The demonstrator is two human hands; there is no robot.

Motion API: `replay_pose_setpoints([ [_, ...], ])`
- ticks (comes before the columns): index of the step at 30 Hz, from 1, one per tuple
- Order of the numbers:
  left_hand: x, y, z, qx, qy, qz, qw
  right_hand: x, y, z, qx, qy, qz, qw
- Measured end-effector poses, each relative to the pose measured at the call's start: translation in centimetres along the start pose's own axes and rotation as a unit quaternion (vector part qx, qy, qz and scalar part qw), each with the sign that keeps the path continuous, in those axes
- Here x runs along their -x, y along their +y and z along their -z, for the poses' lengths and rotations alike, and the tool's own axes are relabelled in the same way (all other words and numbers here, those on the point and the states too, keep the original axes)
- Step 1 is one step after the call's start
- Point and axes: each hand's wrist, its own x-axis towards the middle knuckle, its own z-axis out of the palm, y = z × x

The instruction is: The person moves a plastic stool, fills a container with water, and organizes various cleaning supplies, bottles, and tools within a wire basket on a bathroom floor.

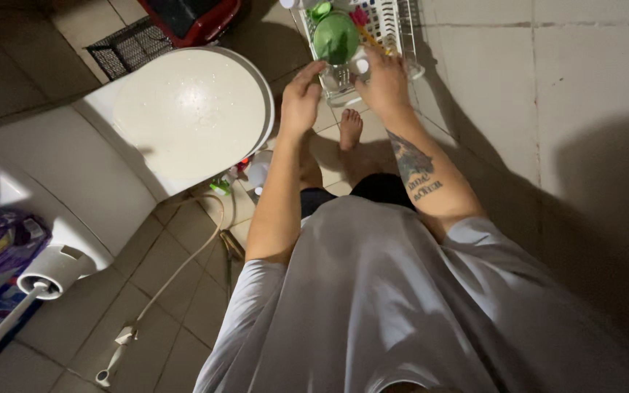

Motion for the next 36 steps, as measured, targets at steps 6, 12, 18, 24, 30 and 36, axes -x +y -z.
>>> replay_pose_setpoints([
  [6, 0.6, -3.2, -1.0, 0.361, 0.008, 0.202, 0.910, 1.3, -0.4, -0.6, -0.328, -0.005, -0.156, 0.932],
  [12, 0.1, -1.2, -0.6, 0.291, 0.004, 0.159, 0.943, 0.0, -0.6, -1.6, -0.549, -0.074, -0.167, 0.816],
  [18, -1.2, 2.2, -0.7, 0.272, 0.079, 0.123, 0.951, -0.2, -0.4, -3.0, -0.619, -0.052, -0.214, 0.754],
  [24, -2.4, 3.2, -0.8, 0.031, 0.092, 0.128, 0.987, -0.7, -0.1, -3.9, -0.597, -0.017, -0.210, 0.774],
  [30, -5.2, 6.1, -0.2, -0.031, 0.172, 0.079, 0.982, -4.2, -0.6, -4.2, -0.616, 0.133, -0.237, 0.739],
  [36, -8.8, 8.3, 1.5, -0.067, 0.178, -0.018, 0.982, -10.8, 0.0, -8.1, -0.679, 0.201, -0.254, 0.659],
])
